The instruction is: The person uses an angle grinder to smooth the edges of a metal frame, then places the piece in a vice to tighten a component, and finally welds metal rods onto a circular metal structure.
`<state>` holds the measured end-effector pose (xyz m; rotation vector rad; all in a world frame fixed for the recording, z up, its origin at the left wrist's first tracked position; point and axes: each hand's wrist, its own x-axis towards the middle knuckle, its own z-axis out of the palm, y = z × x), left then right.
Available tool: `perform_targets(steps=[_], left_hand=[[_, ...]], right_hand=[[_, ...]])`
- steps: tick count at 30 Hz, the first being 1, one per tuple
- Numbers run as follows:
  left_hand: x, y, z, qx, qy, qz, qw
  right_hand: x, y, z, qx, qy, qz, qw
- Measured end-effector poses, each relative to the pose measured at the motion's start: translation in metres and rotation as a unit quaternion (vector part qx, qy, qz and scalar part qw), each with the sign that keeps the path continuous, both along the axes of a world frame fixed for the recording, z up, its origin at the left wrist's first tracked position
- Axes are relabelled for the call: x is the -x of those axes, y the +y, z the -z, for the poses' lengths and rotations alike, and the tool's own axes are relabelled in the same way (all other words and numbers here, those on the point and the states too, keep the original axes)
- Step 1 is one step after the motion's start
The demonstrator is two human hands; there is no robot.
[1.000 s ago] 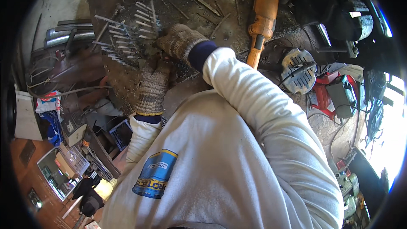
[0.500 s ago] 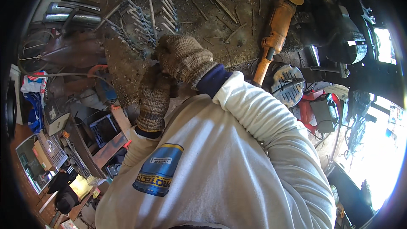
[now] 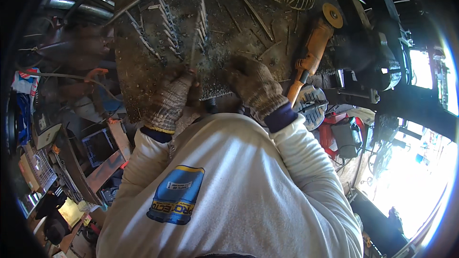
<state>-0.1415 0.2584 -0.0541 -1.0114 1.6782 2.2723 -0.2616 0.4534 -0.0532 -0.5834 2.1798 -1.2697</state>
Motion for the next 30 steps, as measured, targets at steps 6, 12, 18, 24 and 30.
perform_targets(steps=[6,12,18,24,30], left_hand=[[-0.002,-0.003,0.025,0.478,0.168,0.126,0.853],[0.002,-0.002,0.031,0.178,0.109,0.036,0.977],[0.006,-0.005,0.036,0.201,0.124,0.042,0.971],[0.018,-0.004,0.005,0.459,0.113,0.126,0.872],[0.011,-0.008,0.002,0.658,0.184,0.208,0.7]], right_hand=[[-0.006,0.003,-0.026,0.084,-0.246,0.032,0.965],[-0.013,0.003,-0.005,0.098,-0.249,0.071,0.961],[-0.011,0.0,-0.007,0.057,-0.24,0.079,0.966],[-0.002,-0.002,-0.01,-0.028,-0.221,0.047,0.974],[0.0,0.01,0.02,0.03,0.047,-0.082,0.995]])
